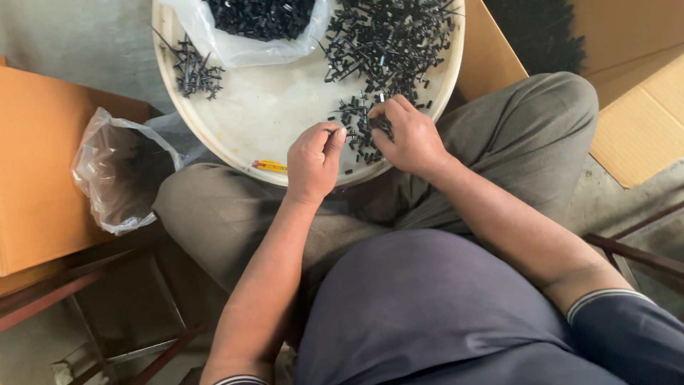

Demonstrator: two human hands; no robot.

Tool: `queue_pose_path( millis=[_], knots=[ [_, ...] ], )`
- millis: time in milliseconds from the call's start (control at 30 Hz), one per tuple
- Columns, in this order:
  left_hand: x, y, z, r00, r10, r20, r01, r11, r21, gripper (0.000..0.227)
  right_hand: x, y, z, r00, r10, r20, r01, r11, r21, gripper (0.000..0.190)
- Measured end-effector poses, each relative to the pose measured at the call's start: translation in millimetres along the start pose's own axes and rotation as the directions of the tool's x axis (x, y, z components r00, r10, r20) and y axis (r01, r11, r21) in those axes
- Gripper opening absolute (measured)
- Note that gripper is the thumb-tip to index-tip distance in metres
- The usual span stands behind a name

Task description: The person sits cross-legged with a basin on their lap and repeatedly picks small black plastic fasteners and cylindrical sleeves, inserting the sleeves onto the fasteners. They place the assembled units into a plastic bag within the basin. A yellow tool is briefly handled but not used.

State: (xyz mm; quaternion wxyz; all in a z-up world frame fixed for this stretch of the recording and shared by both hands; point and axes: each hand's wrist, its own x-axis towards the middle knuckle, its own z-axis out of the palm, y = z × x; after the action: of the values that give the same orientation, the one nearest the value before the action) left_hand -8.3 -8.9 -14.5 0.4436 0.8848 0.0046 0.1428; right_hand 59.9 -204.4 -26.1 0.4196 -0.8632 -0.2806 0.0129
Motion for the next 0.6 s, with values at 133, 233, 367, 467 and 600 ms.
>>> queue_pose_path(
  millis=[133,233,367,467,600],
  knots=[
    [-0.7,-0.1,-1.6,0.995,0.095,-0.029,-0.091,0.990,0.109,0.013,0.2,-5.5,-0.7,0.993,-0.056,0.101,0.033,0.976,0.215,0.021],
    [-2.3,1.0,-2.5,0.979,0.202,-0.022,-0.194,0.964,0.183,0.013,0.4,-0.1,6.9,0.972,0.009,0.237,-0.052,0.982,0.179,0.022],
    [-2.8,-3.1,0.8,0.984,0.177,0.012,-0.176,0.964,0.199,0.016,-2.4,6.4,14.3,0.966,-0.080,0.245,0.065,0.995,0.069,0.023],
    [-2.7,-13.6,7.4,0.985,-0.163,0.057,0.163,0.987,0.009,0.023,-2.9,2.8,12.6,0.953,-0.251,0.173,0.259,0.966,-0.027,0.017],
    [-4.4,-32.2,14.9,0.885,-0.441,0.153,0.463,0.792,-0.398,0.025,-0.9,-9.2,4.7,0.910,-0.411,0.056,0.414,0.895,-0.166,0.014]
  ],
)
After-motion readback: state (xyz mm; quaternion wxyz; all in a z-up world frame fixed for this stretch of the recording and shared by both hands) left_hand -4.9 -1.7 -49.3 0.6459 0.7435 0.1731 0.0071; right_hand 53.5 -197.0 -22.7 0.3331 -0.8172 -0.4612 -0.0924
